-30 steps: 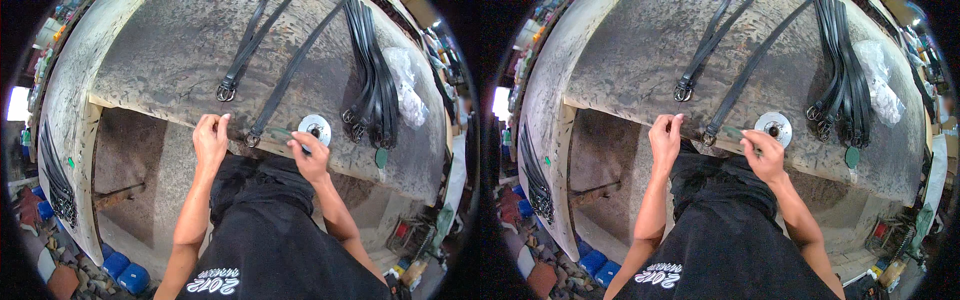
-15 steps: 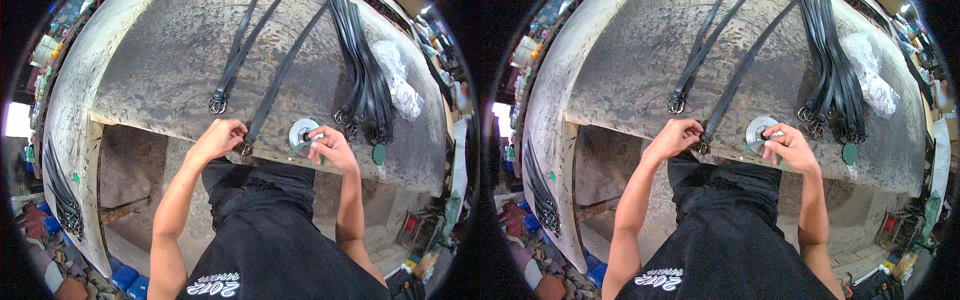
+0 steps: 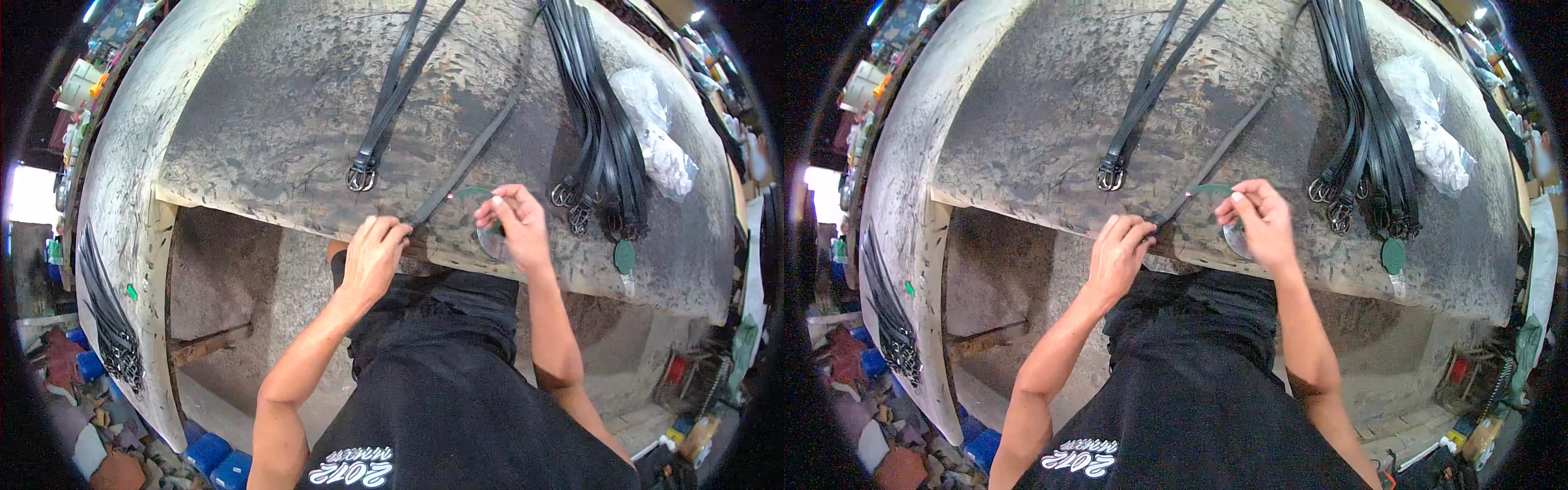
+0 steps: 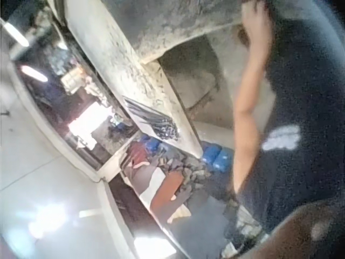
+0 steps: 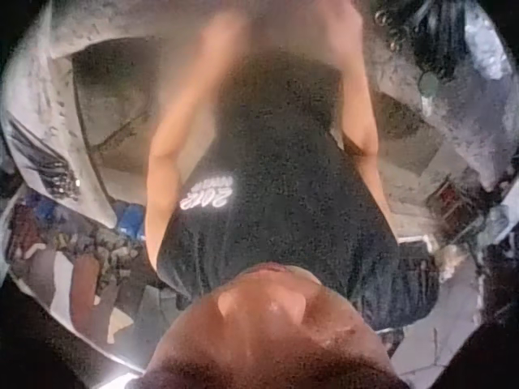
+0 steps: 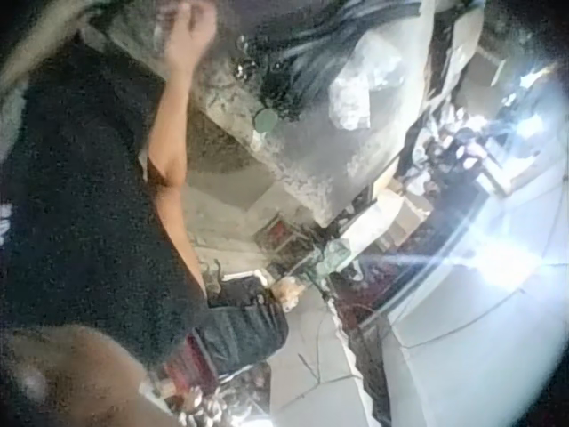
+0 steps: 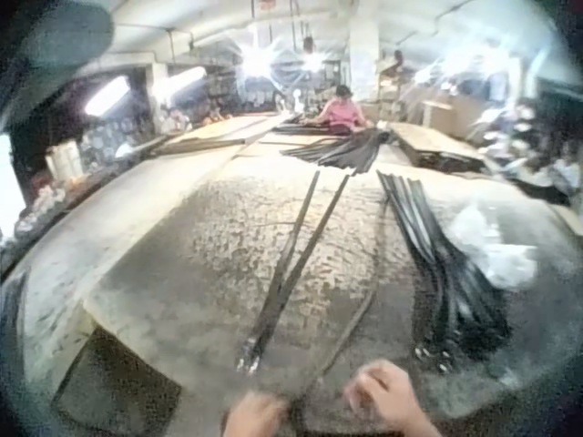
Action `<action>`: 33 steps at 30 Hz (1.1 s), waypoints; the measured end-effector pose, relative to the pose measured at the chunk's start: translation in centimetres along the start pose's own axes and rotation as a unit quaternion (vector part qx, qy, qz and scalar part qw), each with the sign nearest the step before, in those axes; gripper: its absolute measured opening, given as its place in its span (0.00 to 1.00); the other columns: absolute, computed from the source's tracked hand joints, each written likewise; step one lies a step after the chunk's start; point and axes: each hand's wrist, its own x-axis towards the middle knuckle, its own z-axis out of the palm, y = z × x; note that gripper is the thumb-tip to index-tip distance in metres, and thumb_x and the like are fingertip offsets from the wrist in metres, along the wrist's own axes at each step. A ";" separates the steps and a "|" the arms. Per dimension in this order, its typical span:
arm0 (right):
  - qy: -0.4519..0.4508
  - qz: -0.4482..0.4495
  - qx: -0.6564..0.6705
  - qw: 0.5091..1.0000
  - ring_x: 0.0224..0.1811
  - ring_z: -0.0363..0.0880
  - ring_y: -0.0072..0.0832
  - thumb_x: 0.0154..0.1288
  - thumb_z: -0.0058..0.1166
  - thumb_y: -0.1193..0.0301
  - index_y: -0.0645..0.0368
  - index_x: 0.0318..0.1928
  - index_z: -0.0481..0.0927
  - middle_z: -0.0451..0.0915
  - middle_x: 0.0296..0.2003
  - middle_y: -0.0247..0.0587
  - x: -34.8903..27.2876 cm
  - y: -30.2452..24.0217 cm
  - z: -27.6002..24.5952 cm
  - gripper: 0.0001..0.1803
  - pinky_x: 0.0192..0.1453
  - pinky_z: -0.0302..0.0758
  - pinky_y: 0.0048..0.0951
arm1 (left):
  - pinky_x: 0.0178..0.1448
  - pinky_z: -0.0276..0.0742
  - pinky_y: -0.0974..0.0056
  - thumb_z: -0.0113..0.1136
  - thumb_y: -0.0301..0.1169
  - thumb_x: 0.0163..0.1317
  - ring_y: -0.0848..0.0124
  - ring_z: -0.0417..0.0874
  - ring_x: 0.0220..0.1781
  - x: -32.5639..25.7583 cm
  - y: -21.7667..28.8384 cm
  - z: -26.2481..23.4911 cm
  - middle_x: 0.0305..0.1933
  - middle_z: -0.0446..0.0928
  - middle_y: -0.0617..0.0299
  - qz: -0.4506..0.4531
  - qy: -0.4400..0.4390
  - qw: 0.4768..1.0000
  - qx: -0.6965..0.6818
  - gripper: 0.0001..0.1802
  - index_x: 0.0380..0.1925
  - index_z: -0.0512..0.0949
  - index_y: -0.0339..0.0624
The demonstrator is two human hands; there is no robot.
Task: Attaching metal loops or hardware to leather belt straps at a workshop table.
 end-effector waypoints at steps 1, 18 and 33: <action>0.001 -0.008 -0.014 1.000 0.34 0.81 0.25 0.73 0.47 0.75 0.65 0.49 0.73 0.82 0.33 0.43 0.0 0.1 1.1 0.09 0.40 0.78 0.26 | 0.46 0.76 0.56 0.70 0.24 0.48 0.56 0.78 0.42 -0.4 0.2 0.0 0.41 0.77 0.56 0.003 -0.001 1.000 -0.001 0.14 0.36 0.80 0.38; -0.008 -0.125 -0.158 0.979 0.32 0.84 0.24 0.66 0.55 0.77 0.67 0.44 0.78 0.85 0.28 0.42 -0.6 3.1 3.2 0.08 0.39 0.79 0.24 | 0.37 0.78 0.60 0.66 0.19 0.54 0.58 0.82 0.34 -0.6 2.1 2.2 0.36 0.77 0.56 -0.110 0.081 0.988 -0.071 0.08 0.35 0.80 0.37; -0.037 -0.203 -0.291 0.934 0.32 0.82 0.40 0.56 0.61 0.77 0.63 0.35 0.82 0.83 0.27 0.43 -0.5 2.7 3.1 0.06 0.40 0.76 0.37 | 0.37 0.78 0.63 0.61 0.17 0.59 0.58 0.82 0.35 -0.8 1.7 2.2 0.36 0.79 0.52 -0.125 0.091 0.984 -0.089 0.03 0.33 0.77 0.33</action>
